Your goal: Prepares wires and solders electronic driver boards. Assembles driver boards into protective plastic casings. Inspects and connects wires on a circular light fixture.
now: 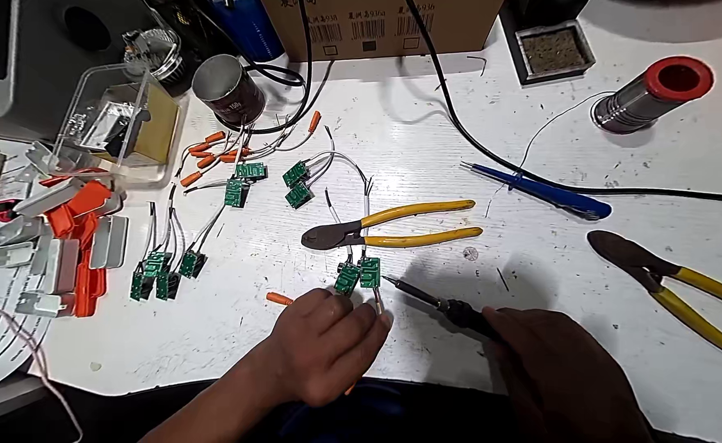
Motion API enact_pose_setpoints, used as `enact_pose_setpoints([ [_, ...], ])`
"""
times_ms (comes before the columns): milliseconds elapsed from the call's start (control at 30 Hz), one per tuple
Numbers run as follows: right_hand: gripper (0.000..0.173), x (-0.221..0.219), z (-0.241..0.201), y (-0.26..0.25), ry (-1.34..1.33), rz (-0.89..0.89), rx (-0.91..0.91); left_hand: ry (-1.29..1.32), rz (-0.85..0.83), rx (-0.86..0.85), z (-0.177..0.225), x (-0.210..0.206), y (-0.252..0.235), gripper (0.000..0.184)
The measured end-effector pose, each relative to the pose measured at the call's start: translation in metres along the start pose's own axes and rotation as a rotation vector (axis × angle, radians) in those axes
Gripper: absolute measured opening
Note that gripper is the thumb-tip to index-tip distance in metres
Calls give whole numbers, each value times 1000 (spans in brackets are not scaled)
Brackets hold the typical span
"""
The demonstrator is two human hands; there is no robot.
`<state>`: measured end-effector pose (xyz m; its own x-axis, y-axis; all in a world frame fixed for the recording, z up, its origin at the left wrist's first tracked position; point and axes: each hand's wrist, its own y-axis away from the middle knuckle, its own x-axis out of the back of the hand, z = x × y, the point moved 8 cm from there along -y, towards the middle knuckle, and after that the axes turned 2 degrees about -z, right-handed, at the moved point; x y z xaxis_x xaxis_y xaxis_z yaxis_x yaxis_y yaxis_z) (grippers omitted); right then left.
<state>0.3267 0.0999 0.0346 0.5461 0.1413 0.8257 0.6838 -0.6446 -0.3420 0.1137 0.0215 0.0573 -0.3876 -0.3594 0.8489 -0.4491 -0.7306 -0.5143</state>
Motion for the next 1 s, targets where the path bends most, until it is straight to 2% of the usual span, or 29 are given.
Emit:
enact_pose_setpoints([
  [267,30,1,-1,0,-71,-62,5,-5,-20,-51,0,-2,-3,18],
  [600,32,1,-1,2,-18,-102,8,-3,-30,-96,-1,1,-4,15],
  [1000,33,0,0,2,-25,-91,8,-24,-87,-133,-2,0,-2,13],
])
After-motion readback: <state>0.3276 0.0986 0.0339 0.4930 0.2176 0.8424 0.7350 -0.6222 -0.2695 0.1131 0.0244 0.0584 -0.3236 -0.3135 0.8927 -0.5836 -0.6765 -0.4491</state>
